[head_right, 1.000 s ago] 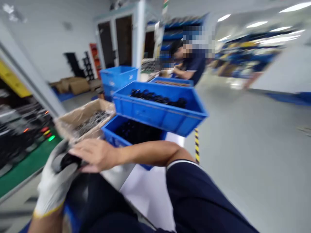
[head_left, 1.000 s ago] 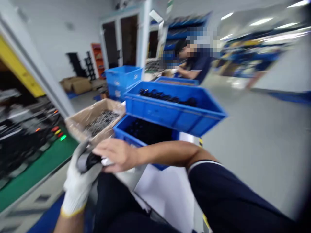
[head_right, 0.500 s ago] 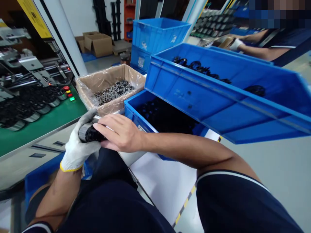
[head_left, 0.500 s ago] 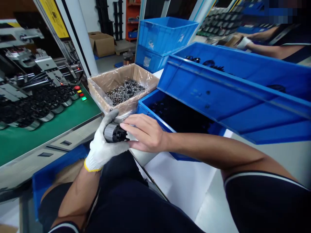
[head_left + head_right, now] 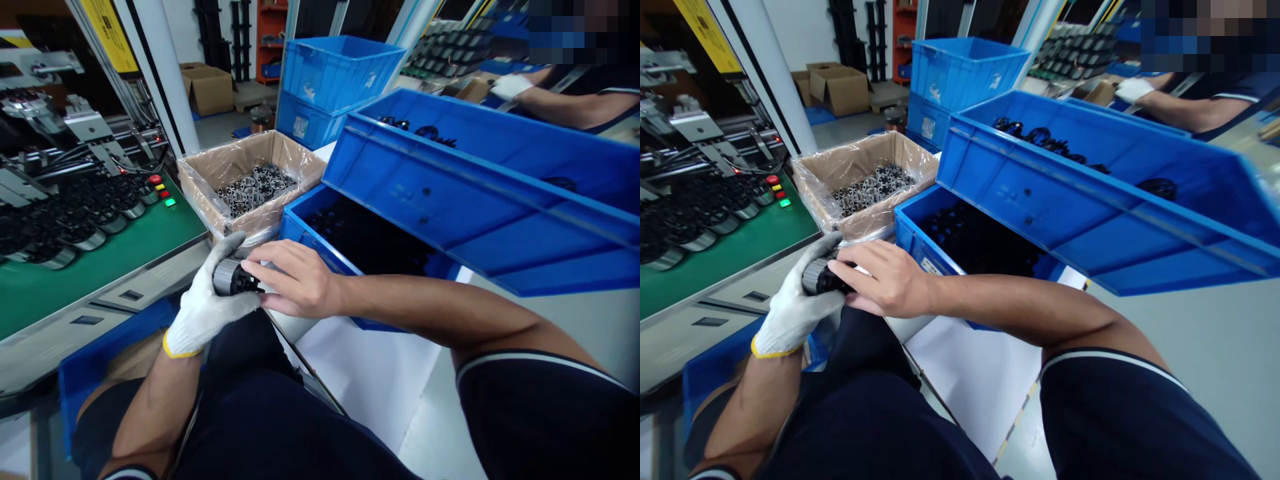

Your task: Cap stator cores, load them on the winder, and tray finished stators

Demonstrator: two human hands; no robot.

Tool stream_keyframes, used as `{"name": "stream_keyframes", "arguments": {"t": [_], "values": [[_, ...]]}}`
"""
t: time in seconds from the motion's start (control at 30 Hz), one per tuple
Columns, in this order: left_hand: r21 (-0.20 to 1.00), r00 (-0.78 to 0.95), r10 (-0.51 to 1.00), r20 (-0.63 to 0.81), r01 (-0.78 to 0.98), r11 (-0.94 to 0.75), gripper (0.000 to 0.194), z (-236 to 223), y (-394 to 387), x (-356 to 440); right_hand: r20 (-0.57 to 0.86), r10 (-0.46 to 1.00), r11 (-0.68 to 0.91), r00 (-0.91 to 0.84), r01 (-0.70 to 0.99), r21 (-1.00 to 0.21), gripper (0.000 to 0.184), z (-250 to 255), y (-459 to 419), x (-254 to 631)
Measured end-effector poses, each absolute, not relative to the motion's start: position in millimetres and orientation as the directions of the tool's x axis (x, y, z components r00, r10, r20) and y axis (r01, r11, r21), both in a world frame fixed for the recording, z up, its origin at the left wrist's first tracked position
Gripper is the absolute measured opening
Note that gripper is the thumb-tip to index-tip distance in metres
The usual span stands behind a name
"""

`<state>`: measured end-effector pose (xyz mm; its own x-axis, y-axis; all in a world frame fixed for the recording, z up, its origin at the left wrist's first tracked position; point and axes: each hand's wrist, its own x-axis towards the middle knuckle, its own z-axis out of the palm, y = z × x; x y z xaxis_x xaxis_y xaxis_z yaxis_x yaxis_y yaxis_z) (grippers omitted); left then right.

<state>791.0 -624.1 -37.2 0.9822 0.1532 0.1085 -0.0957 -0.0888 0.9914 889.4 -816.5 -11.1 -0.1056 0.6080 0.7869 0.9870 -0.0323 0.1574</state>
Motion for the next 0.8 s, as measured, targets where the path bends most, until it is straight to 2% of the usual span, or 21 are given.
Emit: {"name": "stream_keyframes", "arguments": {"t": [0.17, 0.33, 0.4, 0.5, 0.6, 0.7, 0.8], "values": [[0.987, 0.971, 0.191, 0.143, -0.126, -0.097, 0.085, -39, -630, 790, 0.788, 0.612, -0.021, -0.066, 0.995, 0.100, 0.033, -14, -816, 889], [0.922, 0.892, 0.251, 0.377, -0.337, -0.190, 0.081, -44, -638, 788, 0.790, 0.604, 0.112, -0.106, 0.993, 0.047, 0.038, -12, -816, 892], [0.877, 0.846, 0.260, 0.464, -0.399, -0.266, 0.086, -44, -637, 785, 0.797, 0.601, 0.186, -0.052, 0.980, -0.077, 0.043, -7, -816, 892], [0.808, 0.791, 0.210, 0.575, -0.509, -0.296, 0.091, -41, -633, 781, 0.786, 0.604, 0.242, 0.135, 0.908, -0.341, 0.049, -3, -818, 891], [0.772, 0.771, 0.127, 0.624, -0.583, -0.253, 0.092, -38, -633, 780, 0.751, 0.612, 0.263, 0.249, 0.831, -0.490, 0.034, -5, -817, 887], [0.743, 0.750, 0.089, 0.655, -0.619, -0.253, 0.096, -39, -636, 783, 0.728, 0.640, 0.261, 0.248, 0.820, -0.509, 0.014, -12, -815, 884], [0.779, 0.790, 0.074, 0.609, -0.578, -0.241, 0.100, -40, -636, 783, 0.754, 0.612, 0.177, 0.239, 0.888, -0.425, 0.008, -15, -814, 883]]}}
